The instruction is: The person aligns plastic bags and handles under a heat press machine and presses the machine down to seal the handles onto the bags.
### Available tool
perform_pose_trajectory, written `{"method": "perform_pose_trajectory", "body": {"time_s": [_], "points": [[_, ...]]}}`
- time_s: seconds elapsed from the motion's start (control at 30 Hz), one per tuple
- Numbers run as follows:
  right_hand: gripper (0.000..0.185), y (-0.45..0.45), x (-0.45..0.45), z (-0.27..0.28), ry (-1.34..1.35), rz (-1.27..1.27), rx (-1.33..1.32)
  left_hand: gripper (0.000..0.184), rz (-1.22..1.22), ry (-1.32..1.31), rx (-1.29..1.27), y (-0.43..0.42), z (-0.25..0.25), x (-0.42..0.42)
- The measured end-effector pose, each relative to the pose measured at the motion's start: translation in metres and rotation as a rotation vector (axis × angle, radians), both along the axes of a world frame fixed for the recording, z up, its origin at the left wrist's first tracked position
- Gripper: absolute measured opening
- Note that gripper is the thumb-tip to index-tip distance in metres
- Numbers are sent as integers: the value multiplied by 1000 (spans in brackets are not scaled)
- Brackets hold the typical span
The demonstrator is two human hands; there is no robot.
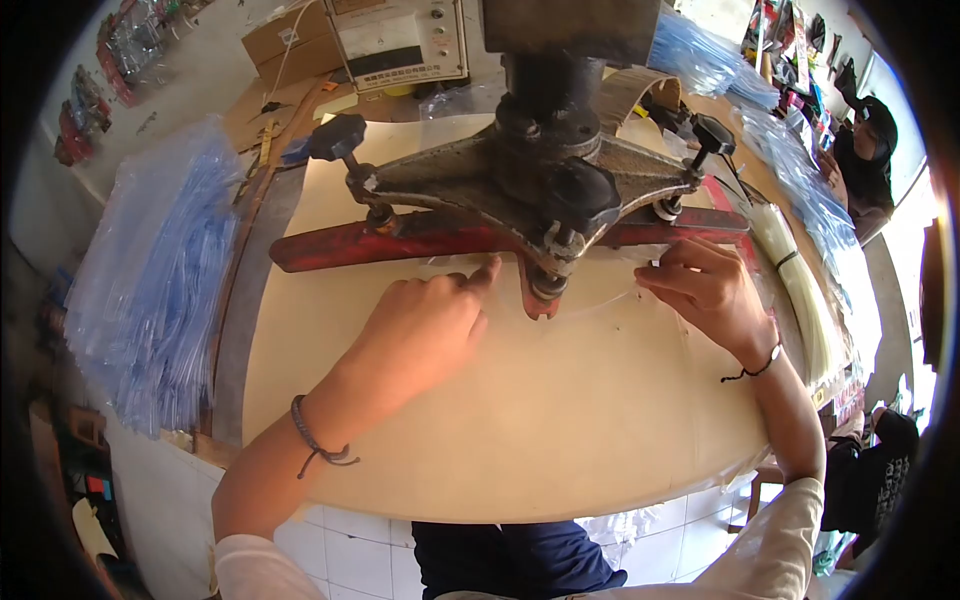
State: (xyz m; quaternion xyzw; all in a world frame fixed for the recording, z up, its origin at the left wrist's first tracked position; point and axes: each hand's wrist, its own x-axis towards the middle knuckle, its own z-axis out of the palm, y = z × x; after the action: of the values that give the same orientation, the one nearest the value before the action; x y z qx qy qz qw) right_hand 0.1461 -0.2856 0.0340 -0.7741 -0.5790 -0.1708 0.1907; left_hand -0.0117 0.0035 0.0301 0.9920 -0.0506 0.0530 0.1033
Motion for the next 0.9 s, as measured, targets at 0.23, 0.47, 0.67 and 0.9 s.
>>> {"method": "perform_pose_trajectory", "body": {"time_s": [0.23,0.47,0.67,0.9], "points": [[16,5,-4,-10,26,17,-23,50,-15,-12,5,1,-6,-1],[17,11,-8,-6,69,-3,-23,50,-13,6,22,2,-2,2],[20,10,-4,-14,28,35,19,52,-21,-3,14,3,-3,1],[18,14,-5,-15,-3,-10,13,54,-37,3,33,5,-6,1]]}}
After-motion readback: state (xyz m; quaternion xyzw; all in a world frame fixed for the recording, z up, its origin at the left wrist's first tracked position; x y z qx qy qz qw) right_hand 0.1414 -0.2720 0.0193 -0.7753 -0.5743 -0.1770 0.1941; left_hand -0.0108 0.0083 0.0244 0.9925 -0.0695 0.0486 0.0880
